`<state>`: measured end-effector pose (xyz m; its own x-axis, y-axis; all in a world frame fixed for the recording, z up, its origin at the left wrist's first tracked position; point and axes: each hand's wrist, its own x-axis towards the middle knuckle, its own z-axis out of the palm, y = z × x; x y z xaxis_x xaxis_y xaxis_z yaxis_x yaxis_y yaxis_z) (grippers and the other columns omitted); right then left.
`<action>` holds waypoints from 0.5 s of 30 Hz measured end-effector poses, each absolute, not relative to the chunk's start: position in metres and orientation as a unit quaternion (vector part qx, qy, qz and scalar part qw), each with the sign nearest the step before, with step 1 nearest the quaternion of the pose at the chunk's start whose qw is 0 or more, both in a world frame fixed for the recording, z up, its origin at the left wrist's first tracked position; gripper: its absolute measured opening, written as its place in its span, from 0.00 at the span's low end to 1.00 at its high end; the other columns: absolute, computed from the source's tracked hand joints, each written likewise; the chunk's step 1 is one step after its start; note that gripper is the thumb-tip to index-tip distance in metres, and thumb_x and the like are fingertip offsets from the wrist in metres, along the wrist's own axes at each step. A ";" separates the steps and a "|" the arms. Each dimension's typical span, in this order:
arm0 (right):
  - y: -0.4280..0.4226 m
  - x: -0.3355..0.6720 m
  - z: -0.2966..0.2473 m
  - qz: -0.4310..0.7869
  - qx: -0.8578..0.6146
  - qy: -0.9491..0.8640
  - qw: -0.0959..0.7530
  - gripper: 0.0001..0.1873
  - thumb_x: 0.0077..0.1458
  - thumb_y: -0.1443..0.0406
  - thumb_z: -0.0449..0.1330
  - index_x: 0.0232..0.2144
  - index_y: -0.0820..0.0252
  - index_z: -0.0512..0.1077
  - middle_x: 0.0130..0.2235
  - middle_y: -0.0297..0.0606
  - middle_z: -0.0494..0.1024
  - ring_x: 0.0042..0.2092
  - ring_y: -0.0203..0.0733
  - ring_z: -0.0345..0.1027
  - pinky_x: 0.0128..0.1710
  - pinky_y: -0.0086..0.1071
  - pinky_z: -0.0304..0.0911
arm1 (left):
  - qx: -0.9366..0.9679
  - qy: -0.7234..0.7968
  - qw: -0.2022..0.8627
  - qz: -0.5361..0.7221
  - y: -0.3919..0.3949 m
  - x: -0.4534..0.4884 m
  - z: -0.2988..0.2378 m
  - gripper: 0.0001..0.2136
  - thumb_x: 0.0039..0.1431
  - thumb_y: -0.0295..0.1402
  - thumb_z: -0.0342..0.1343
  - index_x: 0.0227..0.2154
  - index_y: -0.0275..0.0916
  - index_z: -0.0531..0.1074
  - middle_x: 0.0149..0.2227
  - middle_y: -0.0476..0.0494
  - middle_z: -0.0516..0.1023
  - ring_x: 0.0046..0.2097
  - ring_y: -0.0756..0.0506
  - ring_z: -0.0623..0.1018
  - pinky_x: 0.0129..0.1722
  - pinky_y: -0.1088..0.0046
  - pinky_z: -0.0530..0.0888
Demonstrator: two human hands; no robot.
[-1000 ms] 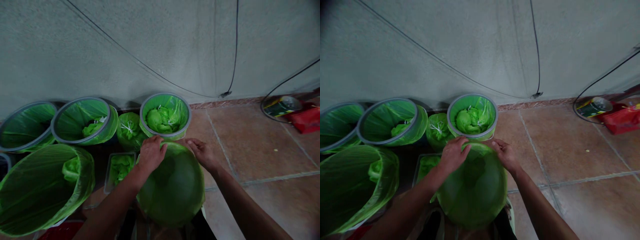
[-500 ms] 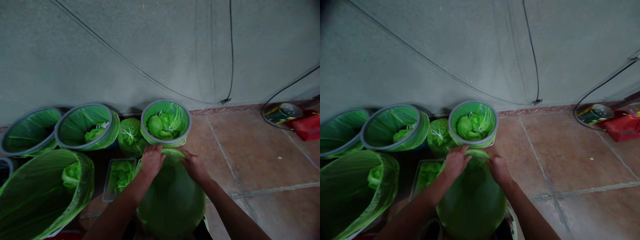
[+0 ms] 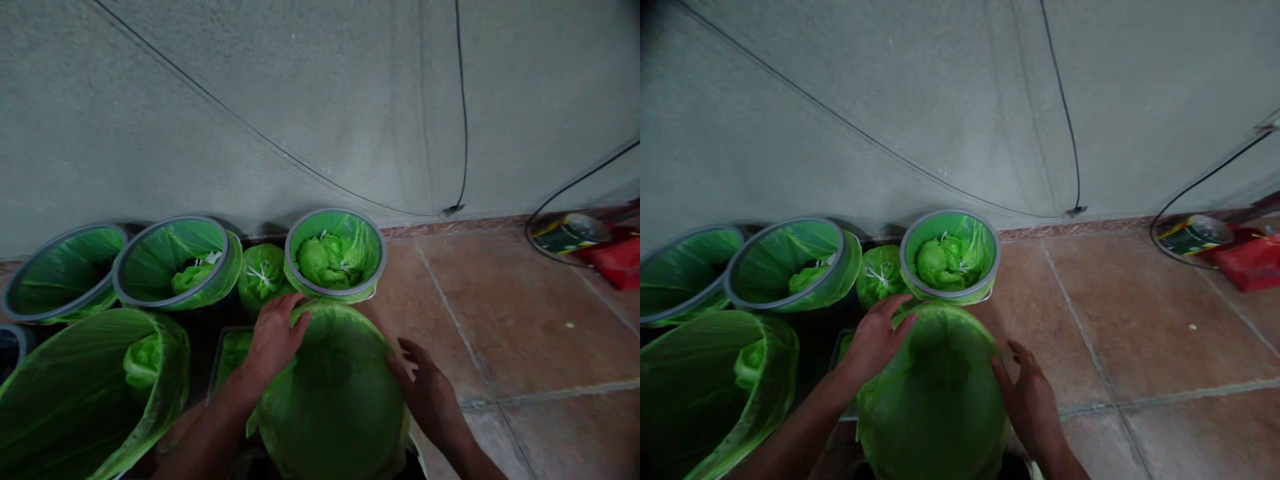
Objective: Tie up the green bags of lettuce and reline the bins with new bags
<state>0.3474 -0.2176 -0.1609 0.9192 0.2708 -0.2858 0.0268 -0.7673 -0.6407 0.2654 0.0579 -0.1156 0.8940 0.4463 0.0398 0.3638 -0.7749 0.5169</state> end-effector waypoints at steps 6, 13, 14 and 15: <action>-0.155 0.402 -0.152 0.174 -0.871 -0.287 0.358 0.23 0.64 0.54 0.48 0.48 0.61 0.75 0.50 0.48 0.80 0.53 0.49 0.72 0.55 0.42 0.66 | 0.952 0.193 0.235 0.018 0.046 0.297 -0.134 0.11 0.67 0.35 0.50 0.45 0.40 0.76 0.47 0.42 0.82 0.50 0.42 0.80 0.54 0.64 0.73; -0.130 0.402 -0.174 0.233 -0.883 -0.386 0.131 0.23 0.68 0.58 0.44 0.55 0.62 0.71 0.44 0.49 0.82 0.46 0.49 0.76 0.49 0.39 0.66 | 0.968 0.167 0.146 -0.114 0.050 0.289 -0.150 0.14 0.70 0.37 0.46 0.49 0.38 0.72 0.46 0.39 0.82 0.46 0.40 0.81 0.45 0.65 0.75; -0.131 0.402 -0.173 0.241 -0.881 -0.389 0.122 0.23 0.68 0.59 0.44 0.56 0.63 0.70 0.44 0.49 0.82 0.47 0.49 0.76 0.48 0.38 0.66 | 0.969 0.161 0.137 -0.128 0.052 0.287 -0.150 0.14 0.70 0.36 0.45 0.50 0.38 0.71 0.46 0.38 0.82 0.46 0.40 0.82 0.44 0.65 0.75; -0.132 0.401 -0.172 0.247 -0.879 -0.390 0.118 0.23 0.68 0.59 0.43 0.56 0.63 0.69 0.45 0.49 0.82 0.47 0.49 0.76 0.48 0.37 0.66 | 0.969 0.158 0.132 -0.140 0.055 0.286 -0.149 0.14 0.70 0.36 0.45 0.50 0.37 0.71 0.45 0.37 0.82 0.46 0.39 0.82 0.43 0.65 0.75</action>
